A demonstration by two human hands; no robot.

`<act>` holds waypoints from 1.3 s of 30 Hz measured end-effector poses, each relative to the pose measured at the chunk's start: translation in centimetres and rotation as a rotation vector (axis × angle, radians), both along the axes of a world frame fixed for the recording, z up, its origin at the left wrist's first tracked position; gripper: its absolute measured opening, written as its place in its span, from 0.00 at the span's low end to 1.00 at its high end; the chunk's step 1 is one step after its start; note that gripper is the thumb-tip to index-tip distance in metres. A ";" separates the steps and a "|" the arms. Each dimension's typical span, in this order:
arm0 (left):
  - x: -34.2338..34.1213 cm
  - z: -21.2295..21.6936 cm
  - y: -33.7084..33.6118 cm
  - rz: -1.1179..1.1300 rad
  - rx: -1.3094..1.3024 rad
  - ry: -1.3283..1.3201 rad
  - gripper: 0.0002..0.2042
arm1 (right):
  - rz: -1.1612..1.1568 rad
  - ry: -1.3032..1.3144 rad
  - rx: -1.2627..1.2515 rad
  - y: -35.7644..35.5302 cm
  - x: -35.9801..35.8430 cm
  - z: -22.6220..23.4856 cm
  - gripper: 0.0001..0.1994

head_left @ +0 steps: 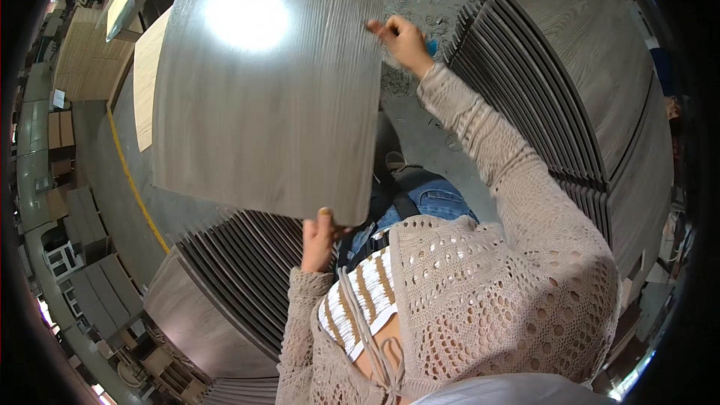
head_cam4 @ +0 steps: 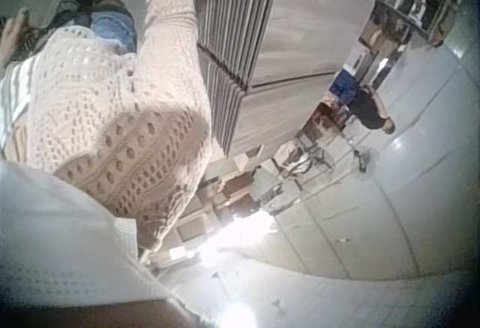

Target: The person picks up wooden panels from a stack, trims their edges using a utility knife, and places the panels onto another stack.

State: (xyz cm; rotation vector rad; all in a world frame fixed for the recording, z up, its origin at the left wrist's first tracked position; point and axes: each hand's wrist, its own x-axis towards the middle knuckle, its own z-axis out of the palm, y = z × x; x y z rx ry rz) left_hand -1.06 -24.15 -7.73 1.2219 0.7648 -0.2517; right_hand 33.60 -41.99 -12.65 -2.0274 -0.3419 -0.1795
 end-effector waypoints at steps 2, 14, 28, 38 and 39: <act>2.4 2.3 -2.4 -0.045 -0.162 -0.005 0.16 | 0.005 -0.002 -0.051 -1.1 3.4 0.8 0.29; 7.8 0.3 -0.2 0.236 -0.308 -0.220 0.17 | -0.131 -0.099 -0.223 -3.5 13.0 -0.8 0.33; 8.4 -0.7 0.4 0.359 -0.246 -0.201 0.13 | 0.295 0.166 0.073 -5.1 -5.0 0.8 0.23; 8.4 -0.9 1.0 0.343 -0.260 -0.244 0.12 | 0.188 -0.111 -0.166 -6.0 -16.7 1.3 0.33; 8.4 -0.9 1.2 0.344 -0.256 -0.245 0.12 | 0.217 -0.269 -0.304 -6.2 -17.7 1.5 0.32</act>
